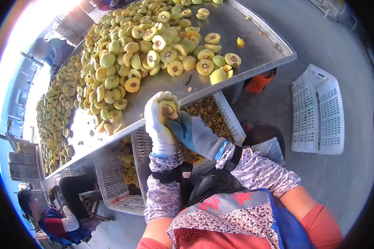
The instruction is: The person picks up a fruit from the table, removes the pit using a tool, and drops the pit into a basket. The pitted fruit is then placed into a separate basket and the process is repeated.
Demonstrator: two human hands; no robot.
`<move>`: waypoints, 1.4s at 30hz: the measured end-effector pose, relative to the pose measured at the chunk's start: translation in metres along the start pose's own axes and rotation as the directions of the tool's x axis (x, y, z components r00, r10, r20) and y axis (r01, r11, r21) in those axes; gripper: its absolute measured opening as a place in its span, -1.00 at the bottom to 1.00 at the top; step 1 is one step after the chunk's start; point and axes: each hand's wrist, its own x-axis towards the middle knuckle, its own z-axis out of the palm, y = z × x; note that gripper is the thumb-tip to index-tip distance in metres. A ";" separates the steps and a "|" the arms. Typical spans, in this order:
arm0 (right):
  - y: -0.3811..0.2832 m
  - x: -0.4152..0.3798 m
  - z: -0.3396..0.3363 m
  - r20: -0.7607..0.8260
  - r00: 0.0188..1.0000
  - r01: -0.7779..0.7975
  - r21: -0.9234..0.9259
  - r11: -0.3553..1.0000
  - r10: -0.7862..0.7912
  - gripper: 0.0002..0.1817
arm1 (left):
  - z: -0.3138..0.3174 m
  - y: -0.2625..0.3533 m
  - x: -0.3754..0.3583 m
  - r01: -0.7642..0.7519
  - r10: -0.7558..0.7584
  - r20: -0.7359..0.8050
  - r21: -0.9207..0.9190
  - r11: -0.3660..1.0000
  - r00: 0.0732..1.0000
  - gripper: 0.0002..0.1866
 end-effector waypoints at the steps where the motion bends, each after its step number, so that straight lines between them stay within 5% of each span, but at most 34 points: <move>1: 0.001 0.000 0.001 0.018 1.000 -0.016 0.008 1.000 0.015 -0.51 | 0.002 0.000 -0.001 0.001 -0.001 -0.001 0.000 1.000 1.000 -0.63; 4: 0.001 -0.001 0.003 0.048 0.999 -0.014 0.058 0.998 0.011 -0.46 | 0.005 0.003 -0.002 0.037 -0.039 -0.079 -0.026 0.999 0.996 -0.66; 12: 0.013 -0.003 0.012 0.048 0.998 0.031 0.157 0.987 -0.039 -0.41 | -0.005 0.009 0.006 -0.012 0.001 0.039 0.285 0.959 0.999 -0.60; 14: -0.006 -0.005 -0.003 0.344 0.923 -0.285 0.314 0.906 0.172 -0.28 | -0.009 0.008 0.008 0.003 -0.024 0.079 0.260 0.966 0.997 -0.59; 17: -0.016 -0.009 -0.021 0.526 0.825 -0.439 0.364 0.821 0.208 -0.22 | -0.018 0.020 0.013 0.056 -0.129 0.227 0.304 0.951 0.965 -0.56; 19: -0.012 -0.005 -0.024 0.554 0.794 -0.465 0.285 0.838 0.251 -0.22 | -0.017 0.029 0.014 0.140 -0.277 0.280 0.426 0.894 0.919 -0.53; 22: -0.012 -0.005 -0.025 0.584 0.747 -0.511 0.201 0.836 0.317 -0.26 | -0.022 0.026 0.017 0.082 -0.268 0.315 0.497 0.864 0.910 -0.53; 26: -0.012 -0.010 -0.025 0.684 0.687 -0.628 0.388 0.674 0.246 -0.30 | -0.015 0.014 0.008 -0.016 -0.125 0.292 0.438 0.899 0.948 -0.55; 28: -0.013 -0.011 -0.027 0.711 0.674 -0.652 0.449 0.611 0.198 -0.31 | -0.008 0.010 0.002 0.079 -0.103 0.100 0.224 0.971 0.990 -0.53; 33: -0.018 -0.010 -0.033 0.567 0.761 -0.491 0.184 0.852 0.316 -0.36 | -0.020 0.018 0.013 0.080 -0.234 0.329 0.421 0.903 0.915 -0.55; 37: -0.020 -0.016 -0.034 0.681 0.668 -0.640 0.322 0.697 0.299 -0.38 | -0.017 0.014 0.006 0.081 -0.216 0.293 0.411 0.908 0.931 -0.57; 39: -0.018 -0.018 -0.031 0.774 0.611 -0.714 0.448 0.538 0.167 -0.41 | -0.015 0.014 0.005 0.098 -0.205 0.272 0.359 0.928 0.940 -0.58; 42: -0.029 -0.019 -0.034 0.708 0.651 -0.684 0.391 0.616 0.274 -0.44 | -0.013 0.013 0.004 0.095 -0.215 0.286 0.383 0.919 0.934 -0.60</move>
